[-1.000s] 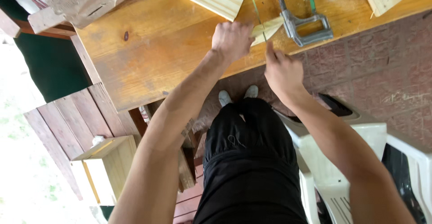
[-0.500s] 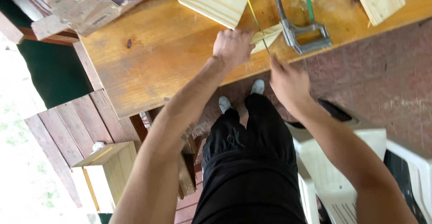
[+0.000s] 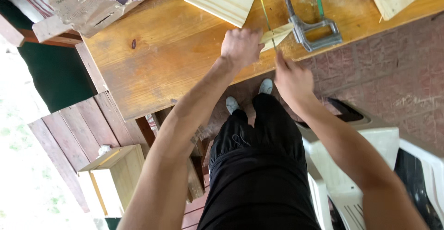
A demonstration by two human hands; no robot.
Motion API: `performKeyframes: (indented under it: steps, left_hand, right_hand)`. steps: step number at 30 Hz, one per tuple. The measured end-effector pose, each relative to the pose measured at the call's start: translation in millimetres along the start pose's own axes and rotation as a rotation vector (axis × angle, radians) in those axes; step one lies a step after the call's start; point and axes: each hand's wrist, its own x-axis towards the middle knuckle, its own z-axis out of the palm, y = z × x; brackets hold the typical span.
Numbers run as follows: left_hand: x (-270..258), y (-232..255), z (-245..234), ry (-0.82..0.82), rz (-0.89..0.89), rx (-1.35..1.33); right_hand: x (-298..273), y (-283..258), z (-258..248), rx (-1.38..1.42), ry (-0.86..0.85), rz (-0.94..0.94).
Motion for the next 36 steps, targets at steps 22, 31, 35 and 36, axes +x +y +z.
performKeyframes:
  steps: [22, 31, 35, 36]
  left_hand:
    - [11, -18, -44, -0.315, 0.093, -0.099]
    - [18, 7, -97, -0.326, 0.501, 0.071]
    - [30, 14, -90, -0.108, 0.588, 0.239]
    - [31, 13, -85, 0.038, 0.593, 0.277]
  right_hand:
    - [-10, 30, -38, 0.499, -0.427, -0.033]
    - [15, 56, -31, 0.816, -0.920, 0.377]
    - [-22, 43, 5, 0.737, -0.284, 0.213]
    - [-22, 38, 3, 0.797, -0.174, 0.303]
